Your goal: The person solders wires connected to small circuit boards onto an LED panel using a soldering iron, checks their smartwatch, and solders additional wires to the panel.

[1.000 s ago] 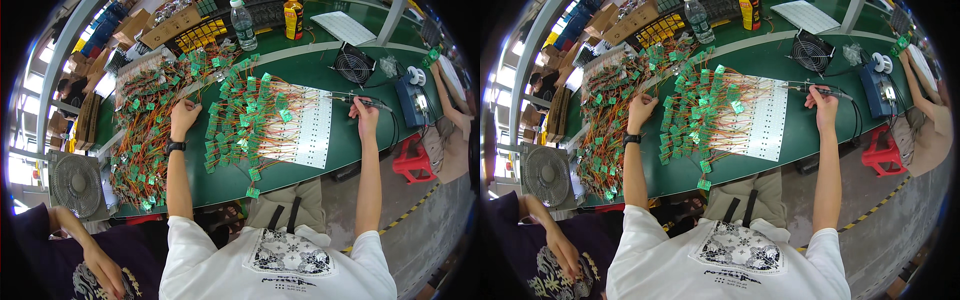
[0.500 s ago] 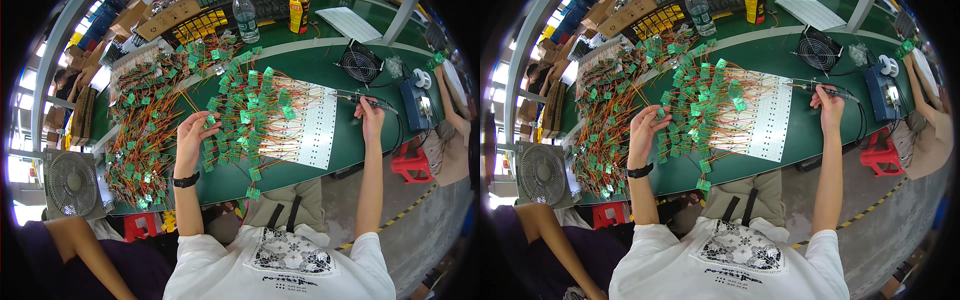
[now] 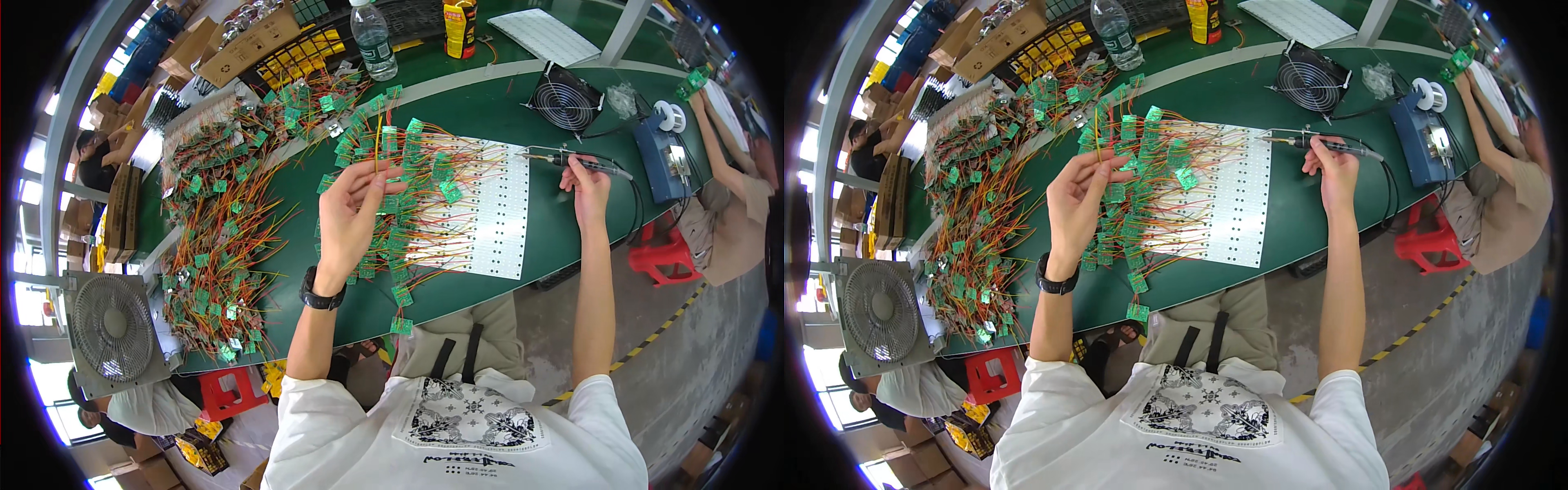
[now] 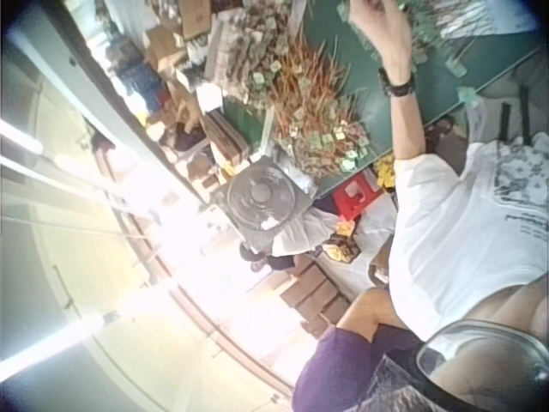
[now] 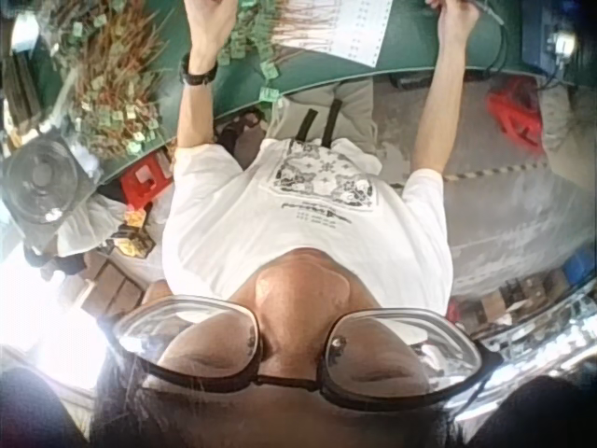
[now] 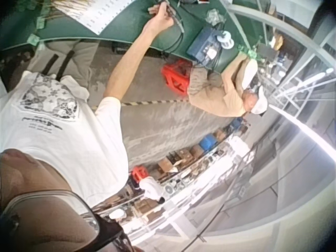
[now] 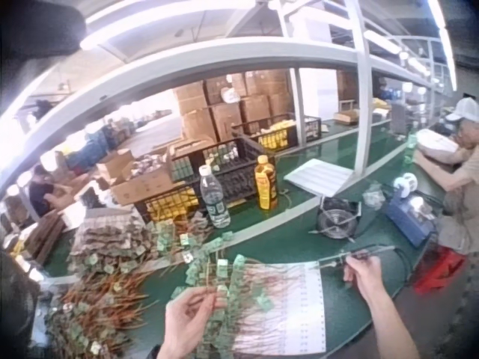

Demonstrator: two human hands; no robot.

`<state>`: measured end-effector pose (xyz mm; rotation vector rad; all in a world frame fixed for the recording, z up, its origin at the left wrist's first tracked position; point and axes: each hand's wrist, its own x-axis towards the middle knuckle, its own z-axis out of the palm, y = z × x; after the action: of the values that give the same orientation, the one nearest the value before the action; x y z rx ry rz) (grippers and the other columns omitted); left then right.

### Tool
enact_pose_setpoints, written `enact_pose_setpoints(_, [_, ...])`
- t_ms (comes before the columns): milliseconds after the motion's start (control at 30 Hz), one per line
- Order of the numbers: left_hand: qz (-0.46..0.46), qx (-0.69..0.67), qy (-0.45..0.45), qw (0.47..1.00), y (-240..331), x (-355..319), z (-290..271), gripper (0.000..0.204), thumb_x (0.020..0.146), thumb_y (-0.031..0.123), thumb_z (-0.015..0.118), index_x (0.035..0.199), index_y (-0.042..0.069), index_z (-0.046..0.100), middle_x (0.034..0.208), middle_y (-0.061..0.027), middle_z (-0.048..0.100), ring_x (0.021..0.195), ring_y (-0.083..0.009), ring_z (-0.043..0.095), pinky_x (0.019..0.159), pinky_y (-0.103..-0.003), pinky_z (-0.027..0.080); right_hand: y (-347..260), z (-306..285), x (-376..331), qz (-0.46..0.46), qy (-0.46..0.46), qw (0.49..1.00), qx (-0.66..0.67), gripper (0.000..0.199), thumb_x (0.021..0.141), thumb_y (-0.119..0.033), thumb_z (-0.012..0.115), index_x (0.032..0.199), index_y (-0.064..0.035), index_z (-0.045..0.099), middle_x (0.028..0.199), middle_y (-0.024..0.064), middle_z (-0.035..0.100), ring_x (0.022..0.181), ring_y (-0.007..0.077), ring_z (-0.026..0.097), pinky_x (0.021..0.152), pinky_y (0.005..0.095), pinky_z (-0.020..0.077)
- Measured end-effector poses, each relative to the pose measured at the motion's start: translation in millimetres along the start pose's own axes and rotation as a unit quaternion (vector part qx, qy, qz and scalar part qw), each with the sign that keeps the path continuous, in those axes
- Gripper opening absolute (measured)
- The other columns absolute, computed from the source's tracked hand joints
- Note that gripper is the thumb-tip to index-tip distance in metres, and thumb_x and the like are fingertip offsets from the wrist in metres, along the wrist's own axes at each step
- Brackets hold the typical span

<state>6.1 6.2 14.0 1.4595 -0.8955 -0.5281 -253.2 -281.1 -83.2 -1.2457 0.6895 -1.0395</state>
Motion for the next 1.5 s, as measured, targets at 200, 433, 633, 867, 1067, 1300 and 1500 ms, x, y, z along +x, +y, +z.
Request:
enact_pose_setpoints(200, [-0.075,0.024,-0.094,0.992,12.7,20.6,27.4,0.025,0.102,0.011,0.055,0.113,-0.010,0.060,0.087,-0.0142,0.073,0.080,-0.0192,0.073,0.073,-0.027,0.056,0.1,0.1,0.8,0.002,0.005,1.000,0.000,0.020,0.090,-0.014,0.071,0.100,0.0024,0.066,0.072,0.0071,0.065,0.056,0.0139,0.061,0.053,0.0237,0.0423])
enact_pose_setpoints(433, [0.054,-0.063,-0.159,0.984,6.0,44.1,81.2,0.024,0.103,0.010,0.049,0.116,-0.008,0.059,0.092,-0.0093,0.071,0.074,-0.0143,0.068,0.071,-0.028,0.054,-3.5,0.6,0.3,0.007,0.012,1.000,-0.001,0.019,0.090,-0.012,0.070,0.100,0.0032,0.065,0.073,0.0079,0.065,0.057,0.0141,0.061,0.054,0.0239,0.0423])
enact_pose_setpoints(633, [0.144,0.189,-0.216,0.947,-32.8,54.2,103.7,0.017,0.093,0.014,0.060,0.097,0.001,0.069,0.074,-0.0117,0.068,0.065,-0.0232,0.067,0.059,-0.036,0.052,-0.9,2.1,1.0,0.003,0.014,1.000,0.000,0.018,0.090,-0.012,0.069,0.100,0.0029,0.065,0.074,0.0080,0.066,0.057,0.0141,0.061,0.054,0.0239,0.0422])
enact_pose_setpoints(867, [0.227,0.341,-0.133,0.903,-72.8,51.6,112.0,0.014,0.087,0.017,0.065,0.086,0.005,0.072,0.080,-0.0116,0.068,0.067,-0.0326,0.066,0.060,-0.043,0.052,-2.6,0.6,1.1,0.000,0.014,1.000,-0.003,0.020,0.090,-0.012,0.070,0.102,0.0031,0.065,0.074,0.0083,0.066,0.058,0.0147,0.061,0.055,0.0245,0.0427])
enact_pose_setpoints(1067, [0.216,0.356,-0.111,0.902,-80.4,51.4,113.6,0.011,0.086,0.015,0.064,0.087,0.006,0.071,0.082,-0.0112,0.068,0.067,-0.0335,0.066,0.059,-0.043,0.052,0.0,5.3,-3.7,-0.065,0.042,0.995,-0.056,0.021,0.090,-0.011,0.069,0.104,0.0040,0.064,0.076,0.0100,0.066,0.060,0.0167,0.063,0.056,0.0256,0.0451])
enact_pose_setpoints(1300, [0.219,0.376,-0.104,0.894,-81.9,50.9,113.8,0.009,0.084,0.014,0.064,0.082,0.007,0.069,0.080,-0.0104,0.068,0.065,-0.0326,0.066,0.058,-0.043,0.053,-5.3,12.3,-23.7,-0.016,-0.002,0.999,-0.039,0.020,0.092,-0.010,0.067,0.105,0.0044,0.064,0.077,0.0107,0.067,0.062,0.0180,0.065,0.058,0.0266,0.0477])
enact_pose_setpoints(1500, [0.224,0.382,-0.095,0.892,-84.5,51.1,116.8,0.010,0.085,0.014,0.064,0.080,0.007,0.069,0.080,-0.0100,0.068,0.063,-0.0329,0.066,0.057,-0.043,0.053,-2.8,5.2,-26.3,0.009,-0.014,0.998,-0.054,0.021,0.092,-0.011,0.066,0.105,0.0057,0.064,0.077,0.0105,0.067,0.062,0.0183,0.065,0.058,0.0267,0.0479])
